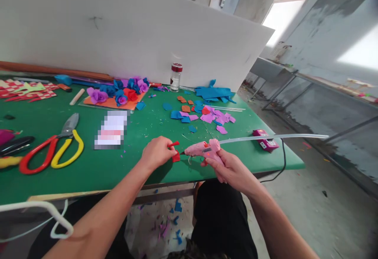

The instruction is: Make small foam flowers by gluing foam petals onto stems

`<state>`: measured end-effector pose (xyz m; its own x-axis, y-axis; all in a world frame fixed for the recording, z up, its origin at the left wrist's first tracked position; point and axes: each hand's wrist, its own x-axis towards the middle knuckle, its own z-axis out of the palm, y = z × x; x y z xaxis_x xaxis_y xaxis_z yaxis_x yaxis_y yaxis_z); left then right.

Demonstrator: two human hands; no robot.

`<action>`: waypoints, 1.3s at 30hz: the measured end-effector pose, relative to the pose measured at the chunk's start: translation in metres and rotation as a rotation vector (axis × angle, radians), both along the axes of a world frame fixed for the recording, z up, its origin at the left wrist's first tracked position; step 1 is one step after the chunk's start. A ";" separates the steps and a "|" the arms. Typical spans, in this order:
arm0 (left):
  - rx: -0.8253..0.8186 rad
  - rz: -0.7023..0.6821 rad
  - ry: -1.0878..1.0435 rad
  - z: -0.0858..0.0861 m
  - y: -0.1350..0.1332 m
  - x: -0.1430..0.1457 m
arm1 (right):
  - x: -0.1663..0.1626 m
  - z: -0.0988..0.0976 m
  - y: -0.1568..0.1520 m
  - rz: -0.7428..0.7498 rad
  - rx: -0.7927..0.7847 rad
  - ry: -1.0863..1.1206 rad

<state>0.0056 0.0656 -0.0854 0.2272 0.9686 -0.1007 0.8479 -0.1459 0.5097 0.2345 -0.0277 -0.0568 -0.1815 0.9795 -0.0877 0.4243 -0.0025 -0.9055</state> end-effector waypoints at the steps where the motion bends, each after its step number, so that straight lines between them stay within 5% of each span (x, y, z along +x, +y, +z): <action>1: -0.003 0.000 0.007 0.000 0.000 0.000 | -0.001 -0.002 0.000 0.007 0.008 -0.002; 23: -0.034 -0.003 0.055 0.005 -0.002 0.002 | -0.014 0.005 0.003 0.159 0.234 -0.354; 39: -0.040 -0.010 0.053 0.003 -0.001 0.002 | -0.013 0.002 0.007 0.206 0.220 -0.318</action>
